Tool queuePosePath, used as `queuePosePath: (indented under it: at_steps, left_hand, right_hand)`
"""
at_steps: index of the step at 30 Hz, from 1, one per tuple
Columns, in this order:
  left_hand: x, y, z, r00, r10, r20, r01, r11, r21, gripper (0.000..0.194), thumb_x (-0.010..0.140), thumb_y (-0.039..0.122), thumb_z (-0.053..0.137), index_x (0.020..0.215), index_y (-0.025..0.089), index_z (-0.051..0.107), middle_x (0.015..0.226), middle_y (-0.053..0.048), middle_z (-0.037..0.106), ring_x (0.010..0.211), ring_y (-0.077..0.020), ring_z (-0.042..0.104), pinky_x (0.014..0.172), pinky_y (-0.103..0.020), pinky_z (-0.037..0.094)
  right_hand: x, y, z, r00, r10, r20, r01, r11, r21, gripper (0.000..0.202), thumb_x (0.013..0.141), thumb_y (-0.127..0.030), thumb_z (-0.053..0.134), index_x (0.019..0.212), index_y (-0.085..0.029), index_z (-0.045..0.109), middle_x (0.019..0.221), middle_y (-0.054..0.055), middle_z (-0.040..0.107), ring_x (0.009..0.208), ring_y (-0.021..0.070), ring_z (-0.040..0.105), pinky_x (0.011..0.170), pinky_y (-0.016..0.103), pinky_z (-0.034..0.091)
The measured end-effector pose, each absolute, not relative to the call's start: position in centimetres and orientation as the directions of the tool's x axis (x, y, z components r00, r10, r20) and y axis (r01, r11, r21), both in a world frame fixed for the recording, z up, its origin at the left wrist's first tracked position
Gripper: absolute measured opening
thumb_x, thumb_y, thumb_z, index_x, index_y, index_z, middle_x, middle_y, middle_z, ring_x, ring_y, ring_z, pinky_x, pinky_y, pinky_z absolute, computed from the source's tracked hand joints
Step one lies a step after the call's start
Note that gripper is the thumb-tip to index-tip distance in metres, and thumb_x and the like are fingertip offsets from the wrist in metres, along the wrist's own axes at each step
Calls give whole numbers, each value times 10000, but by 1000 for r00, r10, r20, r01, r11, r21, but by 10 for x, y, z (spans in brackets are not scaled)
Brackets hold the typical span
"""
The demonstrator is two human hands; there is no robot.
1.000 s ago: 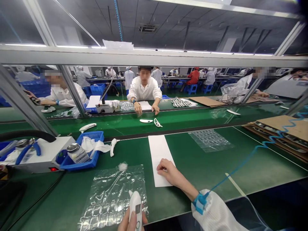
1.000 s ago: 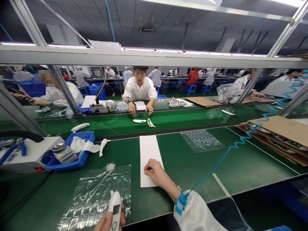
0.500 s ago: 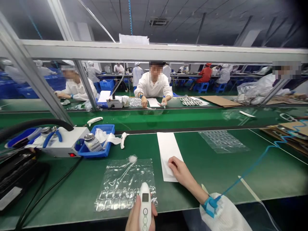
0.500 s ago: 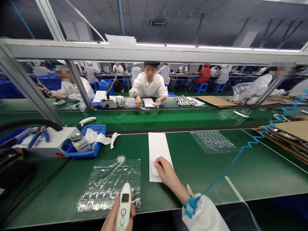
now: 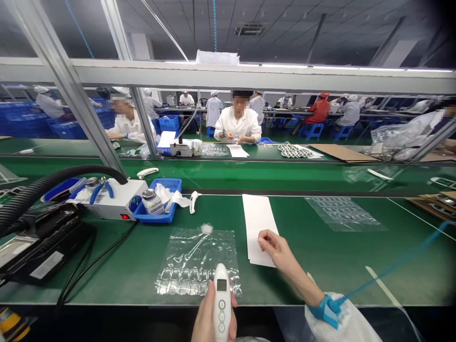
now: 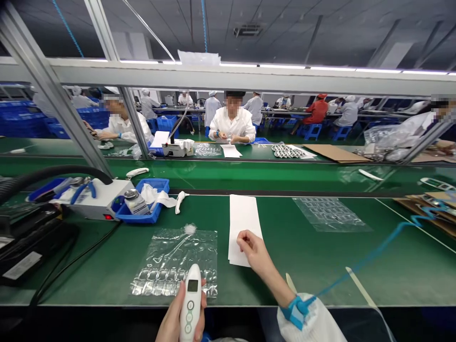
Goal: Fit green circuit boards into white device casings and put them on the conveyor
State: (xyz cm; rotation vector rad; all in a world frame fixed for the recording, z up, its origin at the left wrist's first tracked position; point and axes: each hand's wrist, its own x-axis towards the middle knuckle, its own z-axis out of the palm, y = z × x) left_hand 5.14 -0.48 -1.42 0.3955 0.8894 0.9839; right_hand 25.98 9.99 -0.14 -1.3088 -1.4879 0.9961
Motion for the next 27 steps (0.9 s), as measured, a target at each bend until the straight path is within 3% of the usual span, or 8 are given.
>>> queuePosePath:
  at_steps: [4, 7, 10, 14, 20, 27]
  left_hand:
    - [51, -5, -19, 234, 838, -493, -523, 536, 663, 667, 770, 740, 430, 779, 114, 661, 354, -7, 512, 308, -93, 378, 364, -215, 195]
    - [50, -6, -21, 194, 834, -517, -452, 544, 707, 689, 783, 737, 399, 584, 120, 633, 335, -20, 485, 303, -84, 374, 372, -213, 195]
    - [50, -7, -19, 151, 837, -525, -405, 537, 740, 723, 768, 760, 388, 438, 142, 568, 330, -23, 460, 310, -87, 376, 383, -223, 211]
    - [50, -9, -12, 110, 835, -540, -400, 534, 745, 716, 758, 773, 391, 437, 154, 553, 342, -14, 468, 325, -86, 372, 396, -224, 223]
    - [50, -10, -15, 91, 839, -537, -426, 520, 740, 719, 762, 771, 392, 640, 112, 651, 337, -13, 490, 308, -91, 375, 378, -216, 221]
    - [51, -12, -15, 89, 821, -563, -415, 545, 728, 734, 730, 794, 415, 620, 108, 649, 348, -21, 491, 315, -93, 385, 379, -220, 239]
  right_hand:
    - [212, 55, 26, -305, 952, -12, 101, 20, -995, 190, 847, -337, 565, 747, -185, 509, 648, -37, 458, 588, 116, 458, 559, 235, 372]
    - [185, 32, 35, -420, 907, -29, 87, 9, -996, 134, 876, -236, 533, 753, -187, 509, 714, -22, 492, 634, 117, 501, 589, 227, 409]
    - [175, 26, 34, -415, 910, 2, 199, 93, -976, 141, 886, -174, 496, 747, -193, 510, 773, -10, 502, 660, 118, 514, 601, 220, 434]
    - [173, 31, 32, -408, 912, 35, 284, 163, -945, 145, 910, -168, 466, 774, -201, 505, 805, -14, 505, 643, 106, 520, 599, 217, 430]
    - [173, 31, 36, -425, 905, 19, 263, 143, -954, 158, 930, -187, 448, 776, -198, 482, 804, -25, 491, 582, 86, 520, 568, 215, 424]
    - [174, 32, 33, -423, 906, 6, 236, 117, -965, 167, 939, -221, 454, 776, -197, 479, 787, -31, 482, 547, 76, 505, 537, 206, 417]
